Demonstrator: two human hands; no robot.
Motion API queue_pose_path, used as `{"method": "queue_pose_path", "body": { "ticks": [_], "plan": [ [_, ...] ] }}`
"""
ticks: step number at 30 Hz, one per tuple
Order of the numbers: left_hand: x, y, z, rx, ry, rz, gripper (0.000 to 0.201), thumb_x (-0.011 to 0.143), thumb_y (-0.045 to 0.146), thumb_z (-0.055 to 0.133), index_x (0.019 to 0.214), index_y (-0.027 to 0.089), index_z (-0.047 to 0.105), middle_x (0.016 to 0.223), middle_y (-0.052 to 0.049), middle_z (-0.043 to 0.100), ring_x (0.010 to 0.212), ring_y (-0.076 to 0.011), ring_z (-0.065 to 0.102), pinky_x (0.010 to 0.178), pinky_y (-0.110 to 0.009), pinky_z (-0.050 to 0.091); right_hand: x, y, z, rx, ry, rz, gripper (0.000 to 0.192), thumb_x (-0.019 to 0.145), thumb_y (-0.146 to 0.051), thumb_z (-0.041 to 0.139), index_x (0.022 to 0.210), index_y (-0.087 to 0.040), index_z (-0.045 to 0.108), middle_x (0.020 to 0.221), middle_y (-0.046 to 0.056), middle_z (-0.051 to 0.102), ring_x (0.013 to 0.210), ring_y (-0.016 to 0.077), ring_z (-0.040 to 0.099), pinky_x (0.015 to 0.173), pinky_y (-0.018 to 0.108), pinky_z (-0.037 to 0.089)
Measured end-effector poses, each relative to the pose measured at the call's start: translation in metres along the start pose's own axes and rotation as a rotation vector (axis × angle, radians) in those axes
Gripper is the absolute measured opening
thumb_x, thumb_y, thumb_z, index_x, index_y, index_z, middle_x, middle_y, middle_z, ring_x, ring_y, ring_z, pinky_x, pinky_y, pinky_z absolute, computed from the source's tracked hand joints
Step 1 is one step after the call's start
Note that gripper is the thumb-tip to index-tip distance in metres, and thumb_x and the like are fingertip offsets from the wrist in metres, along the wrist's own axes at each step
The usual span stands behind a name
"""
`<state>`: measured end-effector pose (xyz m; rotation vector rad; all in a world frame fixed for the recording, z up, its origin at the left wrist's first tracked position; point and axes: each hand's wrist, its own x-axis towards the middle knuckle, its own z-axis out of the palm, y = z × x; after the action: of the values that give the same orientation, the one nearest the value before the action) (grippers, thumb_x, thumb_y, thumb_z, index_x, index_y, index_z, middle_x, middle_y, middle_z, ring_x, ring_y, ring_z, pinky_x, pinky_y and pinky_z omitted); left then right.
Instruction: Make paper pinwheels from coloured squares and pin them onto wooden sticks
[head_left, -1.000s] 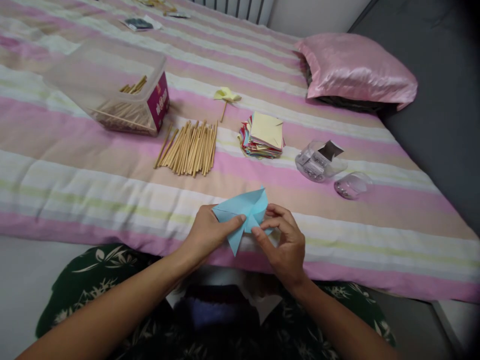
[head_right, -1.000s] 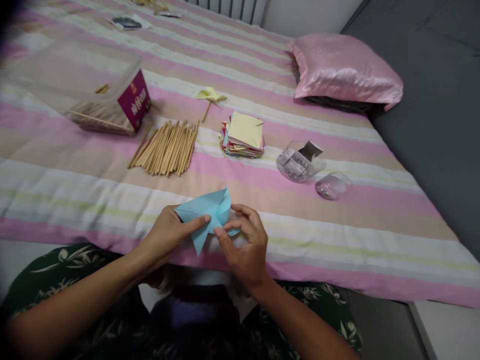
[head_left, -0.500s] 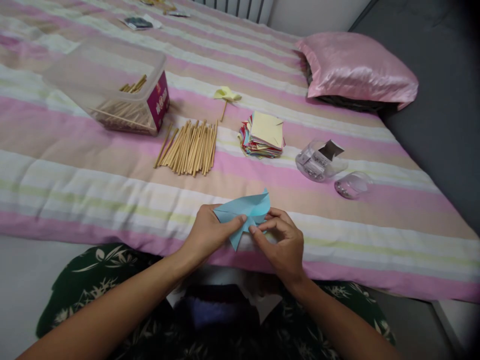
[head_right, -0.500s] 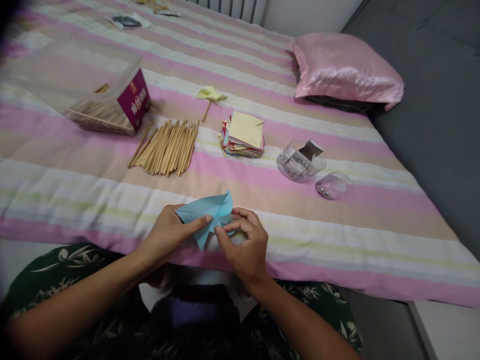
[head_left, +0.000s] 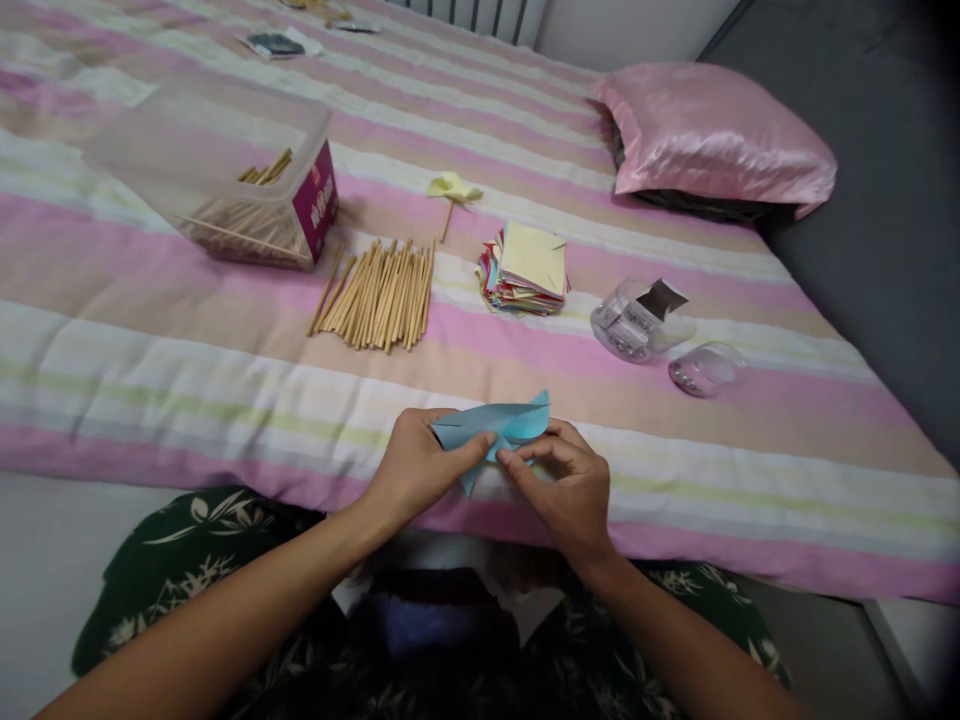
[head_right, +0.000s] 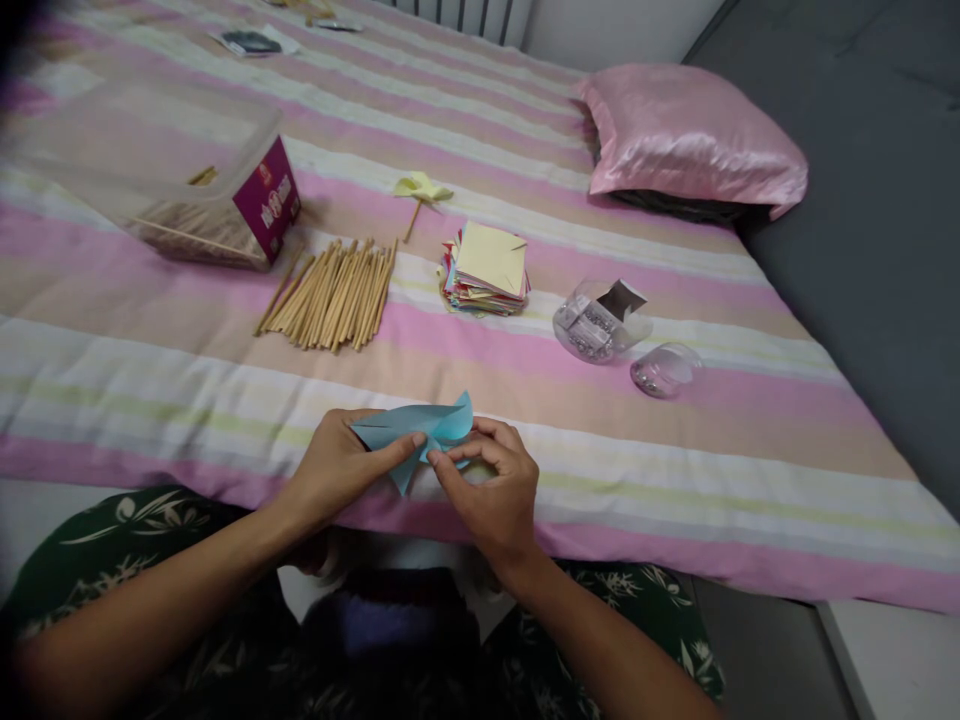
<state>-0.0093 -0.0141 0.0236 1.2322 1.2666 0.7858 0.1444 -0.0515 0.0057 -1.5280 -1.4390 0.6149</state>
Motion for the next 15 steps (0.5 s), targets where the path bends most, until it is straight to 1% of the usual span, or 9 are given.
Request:
{"method": "queue_pose_path", "body": {
  "ticks": [6, 10, 13, 15],
  "plan": [
    [0.0004, -0.0004, 0.0012, -0.008, -0.01, 0.008, 0.014, 0.068, 0.026, 0.065, 0.07, 0.013, 0.069, 0.062, -0.001, 0.064, 0.055, -0.0121, 0.054, 0.052, -0.022, 0.042, 0.0016, 0.0003, -0.0002, -0.002, -0.043, -0.009, 0.009, 0.068, -0.025, 0.07, 0.062, -0.019, 0.066, 0.079, 0.005, 0.063, 0.077, 0.0187, 0.06, 0.073, 0.034, 0.049],
    [0.0009, -0.0037, 0.0024, -0.008, -0.011, 0.008, 0.012, 0.068, 0.026, 0.064, 0.066, 0.014, 0.067, 0.058, 0.001, 0.062, 0.051, -0.0108, 0.052, 0.049, -0.021, 0.04, 0.0013, 0.0, -0.0008, -0.007, -0.063, -0.012, 0.011, 0.069, -0.025, 0.07, 0.061, -0.019, 0.065, 0.074, 0.004, 0.061, 0.075, 0.0184, 0.059, 0.071, 0.033, 0.047],
    [0.0006, -0.004, 0.0049, -0.062, 0.022, -0.037, 0.013, 0.066, 0.025, 0.065, 0.06, 0.014, 0.063, 0.053, 0.002, 0.058, 0.048, -0.0099, 0.049, 0.048, -0.021, 0.039, 0.0007, -0.0001, -0.0002, 0.035, -0.079, 0.003, 0.016, 0.069, -0.026, 0.069, 0.06, -0.019, 0.058, 0.071, 0.003, 0.058, 0.074, 0.0179, 0.057, 0.072, 0.033, 0.046],
    [0.0001, -0.0031, 0.0075, -0.161, 0.051, -0.101, 0.012, 0.063, 0.024, 0.066, 0.059, 0.014, 0.062, 0.055, 0.002, 0.059, 0.049, -0.0102, 0.05, 0.049, -0.022, 0.041, 0.0003, 0.0002, 0.0007, 0.11, -0.072, 0.042, 0.018, 0.068, -0.025, 0.07, 0.067, -0.02, 0.052, 0.072, 0.001, 0.056, 0.073, 0.0166, 0.056, 0.071, 0.032, 0.045]
  ]
}}
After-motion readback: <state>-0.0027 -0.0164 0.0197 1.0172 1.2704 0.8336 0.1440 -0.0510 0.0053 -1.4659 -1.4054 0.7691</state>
